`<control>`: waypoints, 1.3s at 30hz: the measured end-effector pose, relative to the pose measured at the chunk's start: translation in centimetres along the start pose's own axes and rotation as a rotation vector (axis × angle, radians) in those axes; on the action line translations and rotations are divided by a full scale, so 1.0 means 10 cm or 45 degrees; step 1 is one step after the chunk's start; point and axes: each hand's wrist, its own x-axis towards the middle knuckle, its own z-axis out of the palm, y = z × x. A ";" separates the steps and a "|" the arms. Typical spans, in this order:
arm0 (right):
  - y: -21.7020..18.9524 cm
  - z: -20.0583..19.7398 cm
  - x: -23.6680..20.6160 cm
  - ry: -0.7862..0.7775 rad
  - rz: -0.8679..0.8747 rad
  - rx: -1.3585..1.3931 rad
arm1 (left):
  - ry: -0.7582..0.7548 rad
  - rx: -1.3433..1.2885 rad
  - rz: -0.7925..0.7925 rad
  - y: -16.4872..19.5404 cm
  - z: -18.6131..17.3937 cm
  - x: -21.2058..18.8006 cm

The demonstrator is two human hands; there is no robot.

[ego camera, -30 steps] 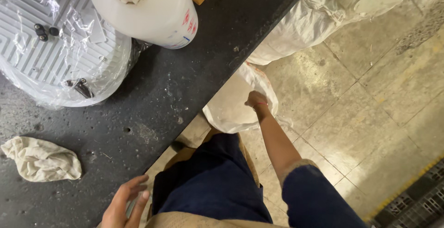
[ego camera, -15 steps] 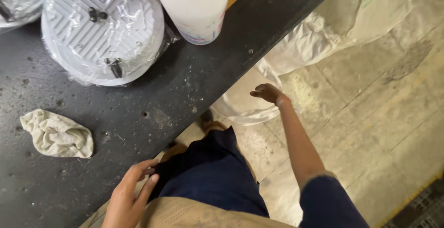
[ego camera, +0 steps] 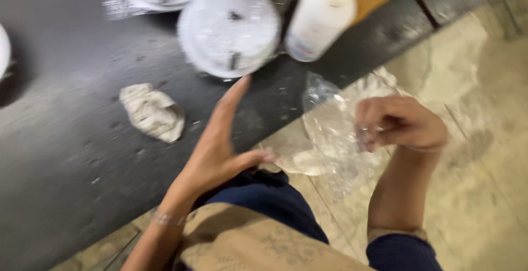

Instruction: The person unwraps round LED panel light fixtures from plastic bags on a workbench, wipes each panel surface with a cloth, and stacks the cleaned panels in groups. They also rewrap some fixtures in plastic and set them aside with the packaged units.

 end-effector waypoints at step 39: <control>1.71 3.82 4.20 -0.155 -0.443 -1.377 | 1.063 0.848 -0.347 -0.69 -2.15 -2.48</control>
